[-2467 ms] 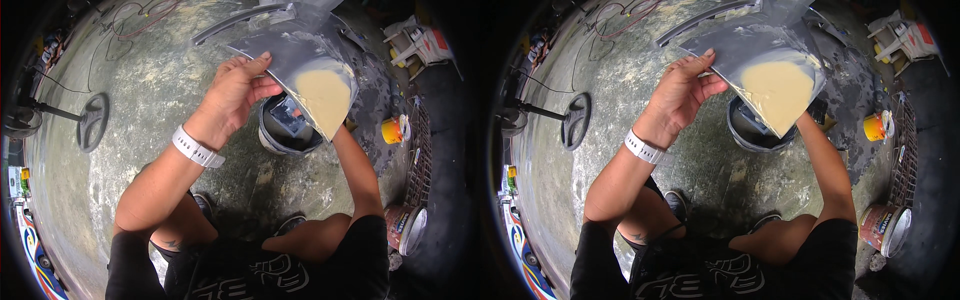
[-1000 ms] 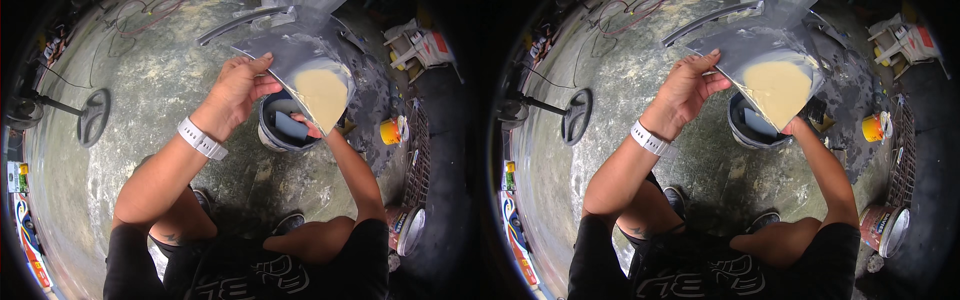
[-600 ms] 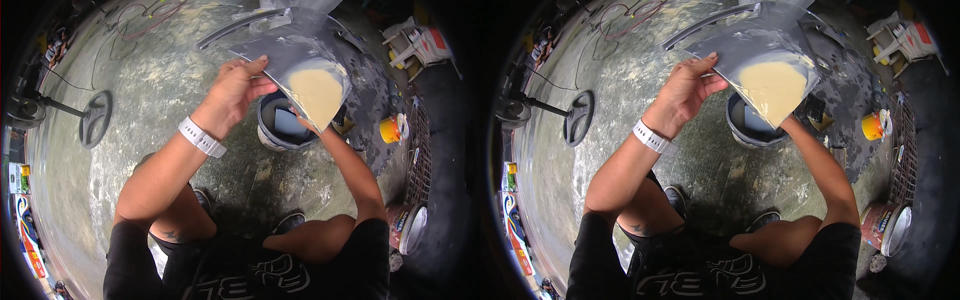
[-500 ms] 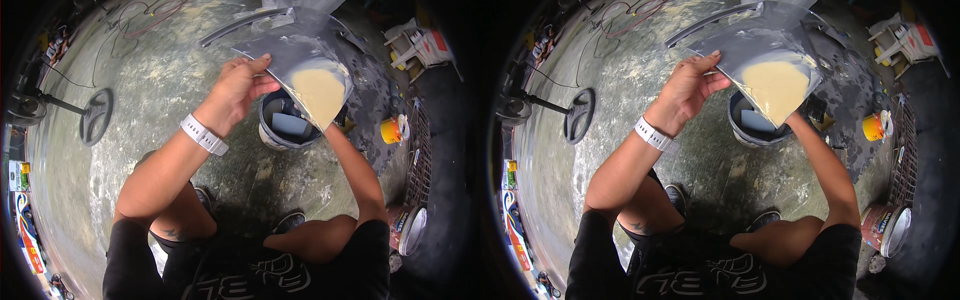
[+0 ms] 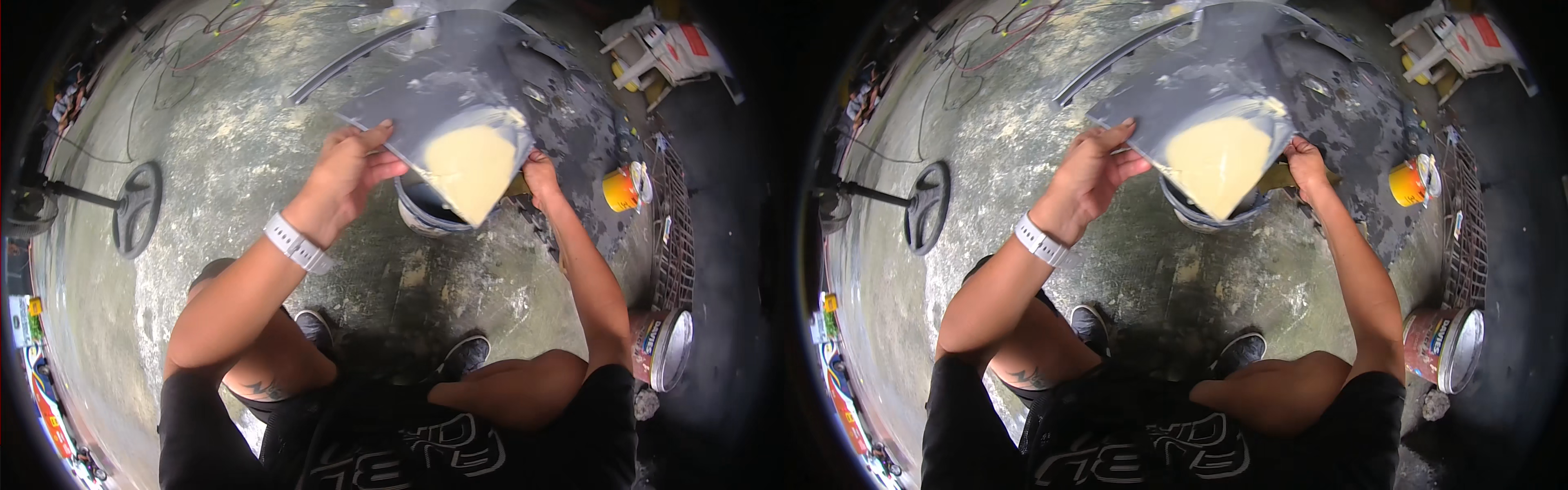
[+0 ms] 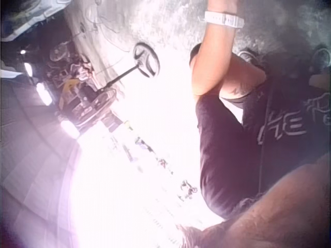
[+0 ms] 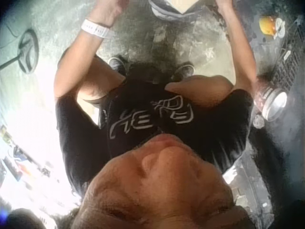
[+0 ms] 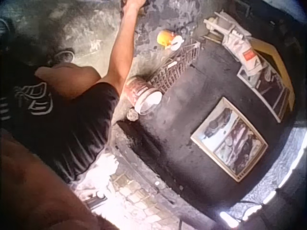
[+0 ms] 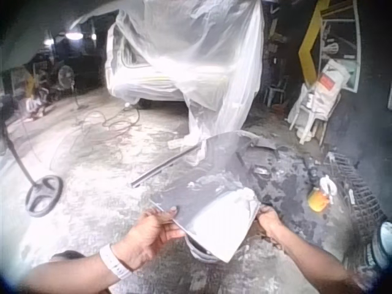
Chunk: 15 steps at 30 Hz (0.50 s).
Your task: The person wraps sandpaper around a sanding block and wet sands the body filler on a car bumper panel using water from a bucket. The person then replaces the sandpaper on the block with another sheet of sandpaper.
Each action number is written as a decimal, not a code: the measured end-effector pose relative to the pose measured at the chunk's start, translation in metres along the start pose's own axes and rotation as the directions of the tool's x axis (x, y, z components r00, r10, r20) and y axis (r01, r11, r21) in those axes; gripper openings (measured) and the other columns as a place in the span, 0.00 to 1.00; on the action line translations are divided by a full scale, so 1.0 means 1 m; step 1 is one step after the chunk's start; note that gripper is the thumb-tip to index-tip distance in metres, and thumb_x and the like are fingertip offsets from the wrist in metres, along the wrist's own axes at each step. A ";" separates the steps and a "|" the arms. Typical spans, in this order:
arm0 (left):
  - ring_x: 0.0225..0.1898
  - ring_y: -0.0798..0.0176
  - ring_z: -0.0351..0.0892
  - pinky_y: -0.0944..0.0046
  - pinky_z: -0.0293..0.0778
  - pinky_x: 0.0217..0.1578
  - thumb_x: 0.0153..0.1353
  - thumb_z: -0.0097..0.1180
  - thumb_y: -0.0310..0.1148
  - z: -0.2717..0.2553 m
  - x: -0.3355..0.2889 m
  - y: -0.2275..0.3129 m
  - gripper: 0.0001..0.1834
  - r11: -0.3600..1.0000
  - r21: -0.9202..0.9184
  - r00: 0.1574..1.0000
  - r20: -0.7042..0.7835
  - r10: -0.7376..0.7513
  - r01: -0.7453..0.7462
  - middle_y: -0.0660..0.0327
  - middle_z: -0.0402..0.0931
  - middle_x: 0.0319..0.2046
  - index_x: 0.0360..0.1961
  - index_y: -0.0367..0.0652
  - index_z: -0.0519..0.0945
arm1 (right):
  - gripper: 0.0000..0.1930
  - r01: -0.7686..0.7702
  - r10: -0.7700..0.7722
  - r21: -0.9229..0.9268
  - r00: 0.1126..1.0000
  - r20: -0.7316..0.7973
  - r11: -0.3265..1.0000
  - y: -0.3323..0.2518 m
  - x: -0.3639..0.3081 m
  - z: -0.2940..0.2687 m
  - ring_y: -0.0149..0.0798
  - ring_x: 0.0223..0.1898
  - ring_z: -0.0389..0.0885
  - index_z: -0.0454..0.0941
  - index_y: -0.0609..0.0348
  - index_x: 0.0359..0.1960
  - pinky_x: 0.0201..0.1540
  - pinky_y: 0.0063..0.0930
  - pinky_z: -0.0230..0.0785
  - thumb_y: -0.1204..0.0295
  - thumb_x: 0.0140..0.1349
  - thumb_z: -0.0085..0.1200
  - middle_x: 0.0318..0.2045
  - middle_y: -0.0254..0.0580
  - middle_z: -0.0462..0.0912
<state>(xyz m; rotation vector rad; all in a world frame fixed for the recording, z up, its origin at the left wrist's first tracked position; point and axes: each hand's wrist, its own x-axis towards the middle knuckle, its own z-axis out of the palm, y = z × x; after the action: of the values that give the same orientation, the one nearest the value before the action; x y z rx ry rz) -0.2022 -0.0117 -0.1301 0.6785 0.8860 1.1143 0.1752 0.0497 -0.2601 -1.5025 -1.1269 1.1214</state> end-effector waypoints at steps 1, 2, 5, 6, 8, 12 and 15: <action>0.37 0.61 0.89 0.66 0.90 0.39 0.73 0.61 0.33 -0.006 0.000 -0.005 0.11 1.000 -0.002 1.000 0.017 -0.009 0.009 0.53 0.86 0.39 0.45 0.33 0.83 | 0.13 -0.023 0.023 -0.013 1.000 -0.005 1.000 0.003 0.000 -0.015 0.29 0.42 0.82 0.87 0.60 0.45 0.48 0.25 0.73 0.63 0.75 0.56 0.42 0.33 0.88; 0.37 0.61 0.89 0.66 0.90 0.38 0.72 0.61 0.33 -0.012 0.000 -0.010 0.11 1.000 0.007 1.000 0.002 -0.017 0.017 0.53 0.86 0.40 0.45 0.34 0.83 | 0.16 -0.047 0.047 -0.026 0.999 -0.006 0.999 0.005 -0.001 -0.027 0.30 0.41 0.82 0.87 0.60 0.44 0.47 0.26 0.73 0.58 0.76 0.55 0.42 0.35 0.88; 0.37 0.61 0.89 0.66 0.90 0.38 0.72 0.61 0.33 -0.011 -0.004 -0.013 0.11 0.999 0.028 0.999 -0.002 -0.033 0.033 0.53 0.86 0.40 0.45 0.34 0.83 | 0.26 -0.244 0.250 0.079 0.964 -0.091 0.967 -0.002 -0.018 -0.056 0.37 0.44 0.85 0.85 0.58 0.48 0.50 0.32 0.76 0.45 0.75 0.53 0.45 0.41 0.88; 0.37 0.61 0.89 0.66 0.90 0.39 0.73 0.61 0.34 -0.009 -0.006 -0.010 0.11 0.999 0.043 0.999 -0.006 -0.032 0.032 0.53 0.86 0.40 0.46 0.35 0.83 | 0.26 -0.243 0.250 0.080 0.964 -0.095 0.967 -0.011 -0.029 -0.055 0.37 0.44 0.85 0.85 0.58 0.48 0.50 0.32 0.76 0.45 0.75 0.53 0.45 0.41 0.88; 0.36 0.62 0.89 0.67 0.89 0.39 0.73 0.60 0.35 -0.005 -0.005 -0.007 0.12 0.998 0.064 1.000 -0.009 -0.017 0.018 0.54 0.86 0.40 0.47 0.35 0.82 | 0.35 -0.315 0.357 0.420 0.934 -0.024 0.851 -0.024 -0.049 -0.049 0.43 0.51 0.86 0.82 0.58 0.55 0.55 0.40 0.78 0.35 0.72 0.48 0.50 0.45 0.87; 0.36 0.64 0.88 0.68 0.90 0.40 0.74 0.58 0.34 0.002 -0.003 0.000 0.13 0.999 0.037 1.000 -0.002 0.014 -0.014 0.55 0.85 0.40 0.49 0.34 0.81 | 0.39 -0.333 0.348 0.437 0.936 0.046 0.836 -0.031 -0.060 -0.051 0.45 0.57 0.85 0.78 0.57 0.60 0.59 0.46 0.78 0.32 0.71 0.46 0.54 0.46 0.85; 0.37 0.64 0.88 0.69 0.90 0.41 0.74 0.58 0.34 0.008 -0.004 0.003 0.13 0.999 0.047 1.000 0.000 0.026 -0.026 0.54 0.85 0.41 0.49 0.34 0.81 | 0.39 -0.344 0.340 0.440 0.936 0.090 0.829 -0.031 -0.061 -0.054 0.45 0.58 0.84 0.78 0.56 0.60 0.60 0.46 0.77 0.32 0.71 0.44 0.56 0.46 0.84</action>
<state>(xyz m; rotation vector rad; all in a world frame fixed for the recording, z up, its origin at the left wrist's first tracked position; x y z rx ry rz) -0.1972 -0.0144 -0.1221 0.7308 0.9085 1.1199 0.2130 -0.0128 -0.2130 -1.3503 -0.5452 1.5156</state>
